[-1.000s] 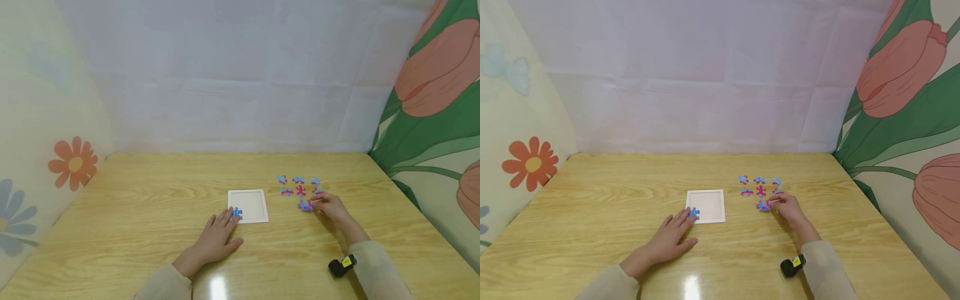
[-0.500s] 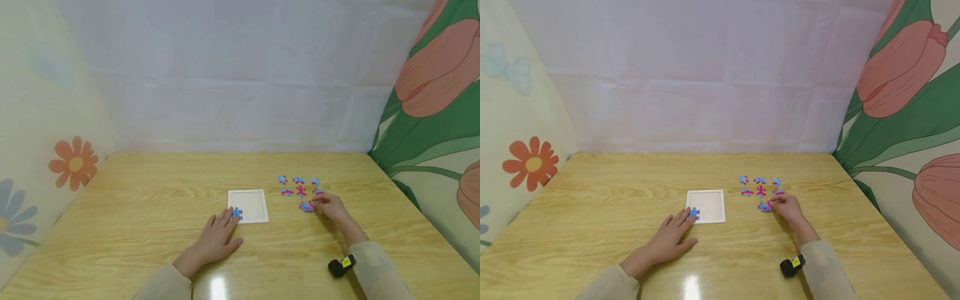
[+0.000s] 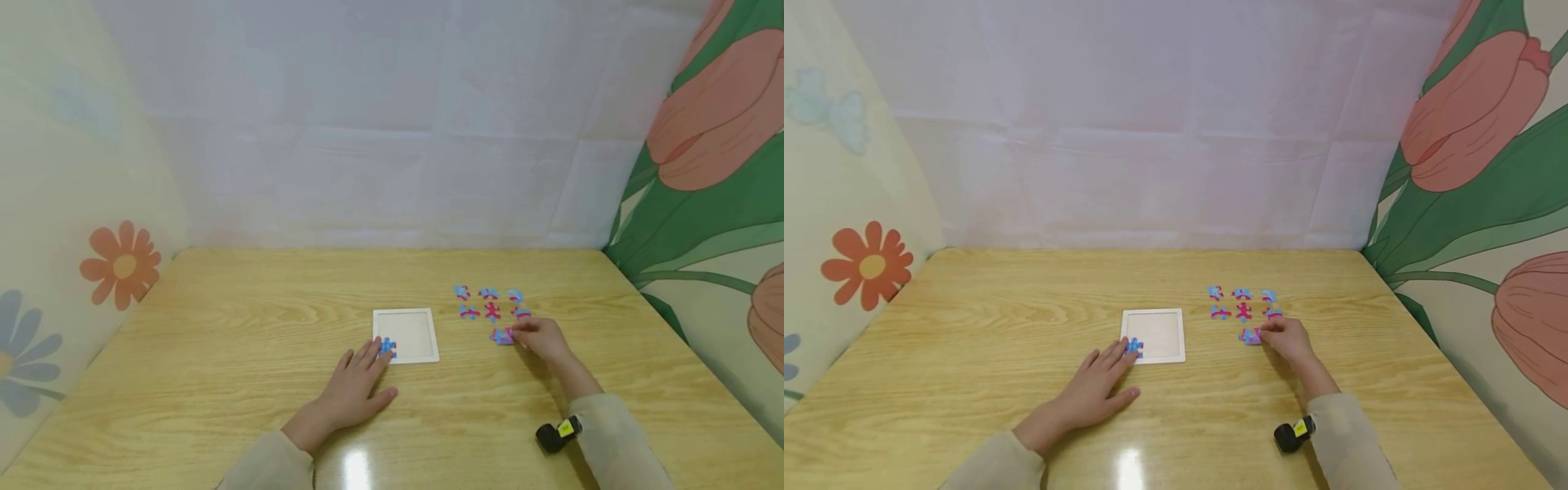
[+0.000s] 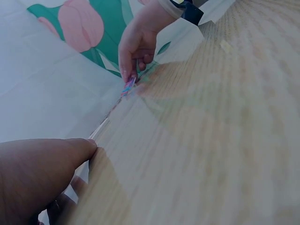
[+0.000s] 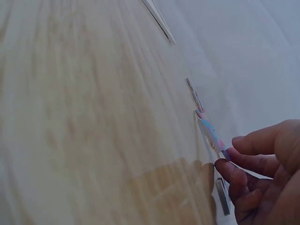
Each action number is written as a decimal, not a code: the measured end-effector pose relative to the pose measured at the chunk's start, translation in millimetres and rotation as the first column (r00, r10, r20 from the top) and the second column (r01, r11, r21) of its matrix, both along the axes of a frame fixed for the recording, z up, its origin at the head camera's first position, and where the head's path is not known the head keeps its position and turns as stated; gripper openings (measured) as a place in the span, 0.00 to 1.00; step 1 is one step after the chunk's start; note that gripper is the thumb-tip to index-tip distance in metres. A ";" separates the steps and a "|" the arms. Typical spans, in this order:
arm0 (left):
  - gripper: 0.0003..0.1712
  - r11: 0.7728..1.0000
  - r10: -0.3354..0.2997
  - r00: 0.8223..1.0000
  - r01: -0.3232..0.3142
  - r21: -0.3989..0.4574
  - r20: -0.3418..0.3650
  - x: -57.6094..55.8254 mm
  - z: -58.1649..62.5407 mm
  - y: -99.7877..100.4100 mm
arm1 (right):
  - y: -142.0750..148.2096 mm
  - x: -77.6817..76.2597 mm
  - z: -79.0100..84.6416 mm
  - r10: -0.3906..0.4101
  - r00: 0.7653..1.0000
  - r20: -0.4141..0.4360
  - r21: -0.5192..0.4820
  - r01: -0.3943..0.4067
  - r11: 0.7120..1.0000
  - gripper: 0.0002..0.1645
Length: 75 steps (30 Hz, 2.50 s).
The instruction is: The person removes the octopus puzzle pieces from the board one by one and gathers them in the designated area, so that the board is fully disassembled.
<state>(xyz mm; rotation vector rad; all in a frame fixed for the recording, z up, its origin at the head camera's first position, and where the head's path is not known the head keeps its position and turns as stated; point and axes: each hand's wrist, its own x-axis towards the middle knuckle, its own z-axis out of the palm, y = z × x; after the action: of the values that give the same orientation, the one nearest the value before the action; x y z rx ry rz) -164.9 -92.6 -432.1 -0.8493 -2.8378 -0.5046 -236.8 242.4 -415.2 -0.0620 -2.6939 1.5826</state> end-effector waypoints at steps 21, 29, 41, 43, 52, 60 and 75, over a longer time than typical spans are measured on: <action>0.34 0.998 0.020 1.000 -0.021 0.054 0.013 -1.7 0.1 -2.7 | -7.0 -0.3 11.0 0.032 0.999 0.017 0.018 -0.032 0.999 0.14; 0.36 0.997 0.040 0.999 -0.042 0.068 0.018 -1.5 0.1 -3.5 | -29.2 -1.0 17.0 0.084 0.996 -0.026 0.107 -0.081 0.991 0.13; 0.35 0.970 0.162 0.983 -0.143 0.195 -0.087 -11.3 -2.4 -3.3 | -78.6 -3.9 14.8 0.210 0.973 -0.094 0.009 -0.210 0.978 0.11; 0.34 0.967 0.180 0.980 -0.161 0.196 -0.085 -12.3 -2.1 -3.6 | -86.8 -4.4 13.9 0.230 0.968 -0.096 0.010 -0.230 0.973 0.11; 0.30 0.964 0.230 0.971 -0.217 0.156 -0.071 -14.3 -3.9 -6.5 | -124.2 1.5 13.6 0.309 0.947 -0.081 -0.044 -0.314 0.949 0.10; 0.27 0.963 0.252 0.967 -0.247 0.111 -0.035 -16.0 -4.9 -7.6 | -147.4 2.9 3.7 0.352 0.932 -0.084 -0.090 -0.359 0.929 0.10; 0.25 0.964 0.254 0.967 -0.250 0.085 -0.034 -15.8 -4.0 -7.6 | -166.7 9.3 -4.7 0.398 0.909 -0.124 0.081 -0.390 0.917 0.11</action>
<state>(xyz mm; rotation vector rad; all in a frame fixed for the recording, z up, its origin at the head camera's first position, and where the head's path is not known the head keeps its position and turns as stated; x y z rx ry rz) -180.6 -100.2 -436.2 -0.4686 -2.8070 -0.5512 -227.5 75.6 -419.9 0.6094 -2.7588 1.5225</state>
